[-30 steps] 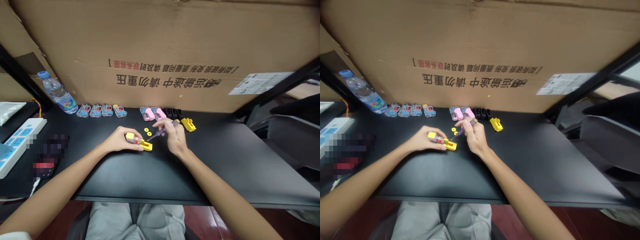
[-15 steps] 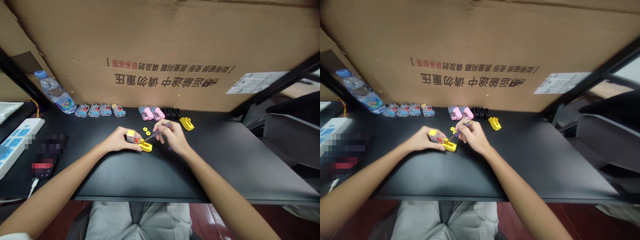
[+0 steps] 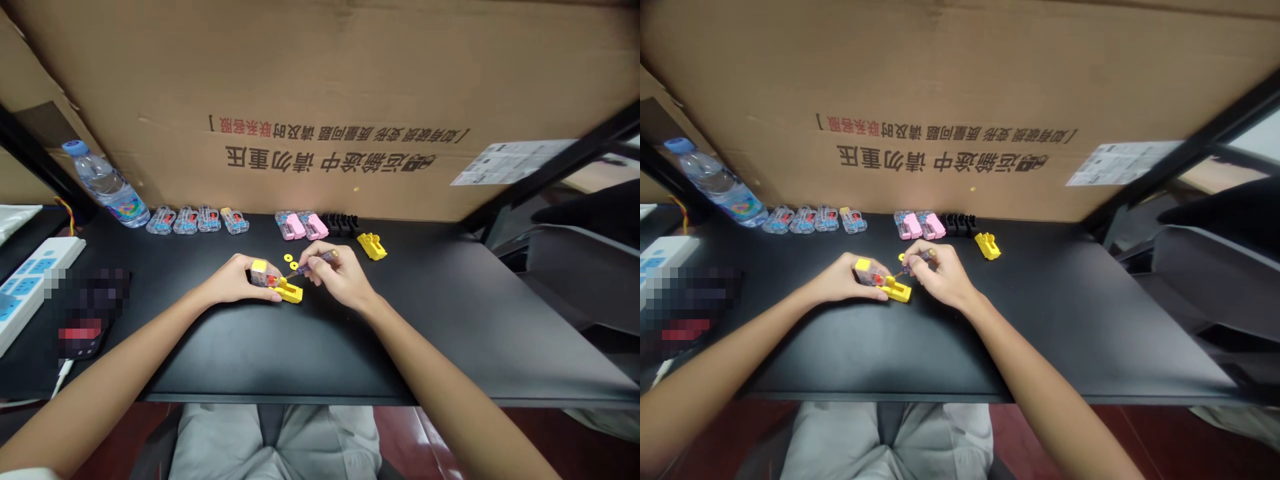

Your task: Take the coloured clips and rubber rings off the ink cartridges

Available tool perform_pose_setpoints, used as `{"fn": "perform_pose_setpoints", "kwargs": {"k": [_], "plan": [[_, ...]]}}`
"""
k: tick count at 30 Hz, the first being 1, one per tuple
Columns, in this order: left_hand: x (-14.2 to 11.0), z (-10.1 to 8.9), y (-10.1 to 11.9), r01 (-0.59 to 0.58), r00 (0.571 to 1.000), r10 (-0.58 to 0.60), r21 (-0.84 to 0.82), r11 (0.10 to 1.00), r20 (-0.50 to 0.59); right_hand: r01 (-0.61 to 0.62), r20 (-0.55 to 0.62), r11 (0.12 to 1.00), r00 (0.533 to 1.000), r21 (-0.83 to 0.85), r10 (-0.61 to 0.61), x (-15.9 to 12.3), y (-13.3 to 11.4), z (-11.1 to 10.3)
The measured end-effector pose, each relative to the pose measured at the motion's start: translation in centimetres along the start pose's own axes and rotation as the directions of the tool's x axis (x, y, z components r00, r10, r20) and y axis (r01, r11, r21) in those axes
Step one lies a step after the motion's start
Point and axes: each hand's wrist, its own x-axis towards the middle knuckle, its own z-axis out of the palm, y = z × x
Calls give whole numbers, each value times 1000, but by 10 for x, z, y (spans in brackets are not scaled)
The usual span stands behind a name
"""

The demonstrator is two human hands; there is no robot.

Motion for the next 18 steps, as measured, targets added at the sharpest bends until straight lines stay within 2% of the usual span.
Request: {"fn": "perform_pose_setpoints", "kwargs": {"k": [5, 11, 16, 18], "plan": [[0, -1, 2, 15, 1000, -15, 0, 1000, -1, -14, -42, 998, 999, 57, 17, 0, -2, -2], [0, 0, 3, 12, 1000, -12, 1, 1000, -6, -64, 45, 998, 997, 16, 63, 1, -4, -1], [0, 1, 2, 19, 1000, -19, -13, 1000, -9, -15, -33, 998, 999, 54, 17, 1, -2, -4], [0, 1, 2, 17, 1000, -17, -12, 1000, -2, -15, -22, 999, 1000, 44, 16, 0, -2, -5]]}}
